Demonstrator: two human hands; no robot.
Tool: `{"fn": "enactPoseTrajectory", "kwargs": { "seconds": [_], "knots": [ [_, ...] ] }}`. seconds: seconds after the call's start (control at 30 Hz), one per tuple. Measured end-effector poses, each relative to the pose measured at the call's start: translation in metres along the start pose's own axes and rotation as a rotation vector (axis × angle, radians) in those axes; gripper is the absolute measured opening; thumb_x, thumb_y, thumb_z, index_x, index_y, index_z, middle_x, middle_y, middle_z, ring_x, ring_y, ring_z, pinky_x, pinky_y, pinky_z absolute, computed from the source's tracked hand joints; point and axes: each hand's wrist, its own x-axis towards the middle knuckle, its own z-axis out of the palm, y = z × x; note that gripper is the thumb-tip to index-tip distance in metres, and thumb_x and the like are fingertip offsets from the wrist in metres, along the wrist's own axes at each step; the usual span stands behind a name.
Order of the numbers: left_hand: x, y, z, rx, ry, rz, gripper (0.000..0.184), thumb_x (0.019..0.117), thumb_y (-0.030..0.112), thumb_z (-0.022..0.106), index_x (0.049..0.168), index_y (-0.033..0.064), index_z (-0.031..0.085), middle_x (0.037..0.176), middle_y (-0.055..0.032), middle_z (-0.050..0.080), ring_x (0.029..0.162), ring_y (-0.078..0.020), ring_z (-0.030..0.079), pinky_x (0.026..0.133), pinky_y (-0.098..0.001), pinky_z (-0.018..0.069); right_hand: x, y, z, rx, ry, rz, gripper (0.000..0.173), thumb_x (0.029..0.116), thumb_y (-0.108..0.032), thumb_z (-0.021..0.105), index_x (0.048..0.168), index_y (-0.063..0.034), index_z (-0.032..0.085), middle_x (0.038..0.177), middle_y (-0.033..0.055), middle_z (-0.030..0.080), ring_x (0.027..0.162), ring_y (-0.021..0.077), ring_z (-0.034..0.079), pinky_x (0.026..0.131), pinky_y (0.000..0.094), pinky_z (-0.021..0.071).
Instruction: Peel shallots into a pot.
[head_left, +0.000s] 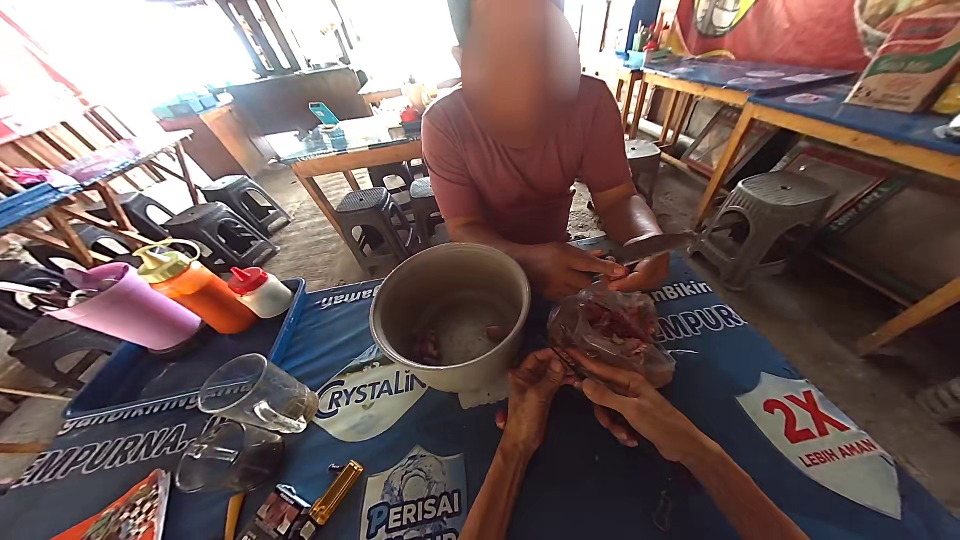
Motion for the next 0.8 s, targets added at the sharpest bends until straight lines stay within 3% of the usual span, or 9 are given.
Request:
{"fn": "enactPoseTrajectory", "kwargs": {
  "seconds": [0.13, 0.23, 0.5, 0.8],
  "knots": [
    [-0.002, -0.004, 0.001, 0.130, 0.019, 0.137, 0.016, 0.0963, -0.004, 0.057, 0.111, -0.0070, 0.064, 0.096, -0.0096, 0.073, 0.086, -0.0158, 0.072, 0.084, -0.0335, 0.0607, 0.000, 0.000, 0.004, 0.063, 0.022, 0.054, 0.049, 0.1065, -0.021, 0.051, 0.155, -0.0197, 0.046, 0.083, 0.0016, 0.063, 0.045, 0.0061, 0.047, 0.038, 0.0194, 0.0415],
    [-0.004, -0.005, 0.005, 0.214, 0.059, 0.223, 0.014, 0.0958, -0.004, 0.058, 0.108, -0.0072, 0.063, 0.094, -0.0080, 0.072, 0.084, -0.0129, 0.071, 0.082, -0.0301, 0.0602, 0.001, 0.001, 0.011, 0.131, 0.054, 0.076, 0.049, 0.1064, -0.020, 0.051, 0.155, -0.0205, 0.046, 0.089, 0.0033, 0.065, 0.044, 0.0057, 0.045, 0.037, 0.0191, 0.0402],
    [-0.007, -0.008, 0.016, 0.314, 0.107, 0.332, 0.014, 0.0939, -0.006, 0.060, 0.107, -0.0071, 0.062, 0.095, -0.0061, 0.070, 0.089, -0.0085, 0.069, 0.083, -0.0249, 0.0584, 0.002, 0.003, 0.016, 0.236, 0.124, 0.087, 0.043, 0.1049, -0.018, 0.052, 0.148, -0.0166, 0.051, 0.076, 0.0028, 0.058, 0.044, 0.0071, 0.048, 0.037, 0.0204, 0.0420],
    [-0.010, -0.013, 0.021, 0.429, 0.119, 0.461, 0.015, 0.0924, -0.005, 0.062, 0.107, -0.0096, 0.062, 0.096, -0.0077, 0.070, 0.086, -0.0069, 0.068, 0.081, -0.0222, 0.0585, 0.002, 0.005, 0.018, 0.322, 0.155, 0.087, 0.037, 0.1051, -0.018, 0.052, 0.142, -0.0138, 0.054, 0.073, 0.0034, 0.057, 0.042, 0.0071, 0.048, 0.035, 0.0202, 0.0424]
  ]
}}
